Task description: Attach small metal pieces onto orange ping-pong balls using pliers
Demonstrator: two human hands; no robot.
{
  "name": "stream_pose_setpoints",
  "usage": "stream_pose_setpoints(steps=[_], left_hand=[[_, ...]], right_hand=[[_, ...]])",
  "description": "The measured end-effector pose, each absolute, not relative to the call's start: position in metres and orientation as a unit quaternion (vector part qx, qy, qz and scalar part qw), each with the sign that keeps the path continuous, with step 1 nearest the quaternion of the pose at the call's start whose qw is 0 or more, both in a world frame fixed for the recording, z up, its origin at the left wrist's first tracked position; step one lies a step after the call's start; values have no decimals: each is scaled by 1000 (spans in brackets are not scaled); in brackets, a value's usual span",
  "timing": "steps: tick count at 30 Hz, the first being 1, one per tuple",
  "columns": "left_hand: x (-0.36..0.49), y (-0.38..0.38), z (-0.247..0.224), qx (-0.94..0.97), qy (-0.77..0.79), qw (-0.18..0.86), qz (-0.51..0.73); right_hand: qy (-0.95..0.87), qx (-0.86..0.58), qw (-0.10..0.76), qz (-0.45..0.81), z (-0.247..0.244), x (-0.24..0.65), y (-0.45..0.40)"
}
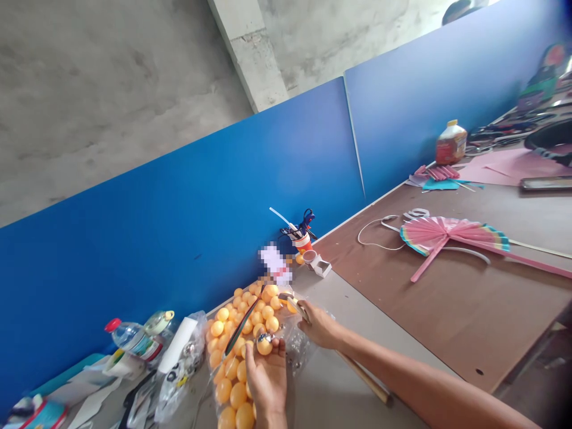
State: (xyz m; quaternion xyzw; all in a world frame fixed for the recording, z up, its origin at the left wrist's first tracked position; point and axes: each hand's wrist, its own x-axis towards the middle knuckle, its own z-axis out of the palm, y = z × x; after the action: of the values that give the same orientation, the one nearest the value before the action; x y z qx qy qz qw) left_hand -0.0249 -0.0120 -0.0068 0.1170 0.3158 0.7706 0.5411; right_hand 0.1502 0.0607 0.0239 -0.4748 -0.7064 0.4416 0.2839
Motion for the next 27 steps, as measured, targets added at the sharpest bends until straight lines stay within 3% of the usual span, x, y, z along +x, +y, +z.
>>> stream_pose_setpoints(steps=[7,27], left_hand=[[-17,-12,3,96,328,540,769],[-20,-14,2,82,321,547,768]], right_hand=[[-704,-486,303,420,12,149,65],[-713,-520,234,408,18,152,64]])
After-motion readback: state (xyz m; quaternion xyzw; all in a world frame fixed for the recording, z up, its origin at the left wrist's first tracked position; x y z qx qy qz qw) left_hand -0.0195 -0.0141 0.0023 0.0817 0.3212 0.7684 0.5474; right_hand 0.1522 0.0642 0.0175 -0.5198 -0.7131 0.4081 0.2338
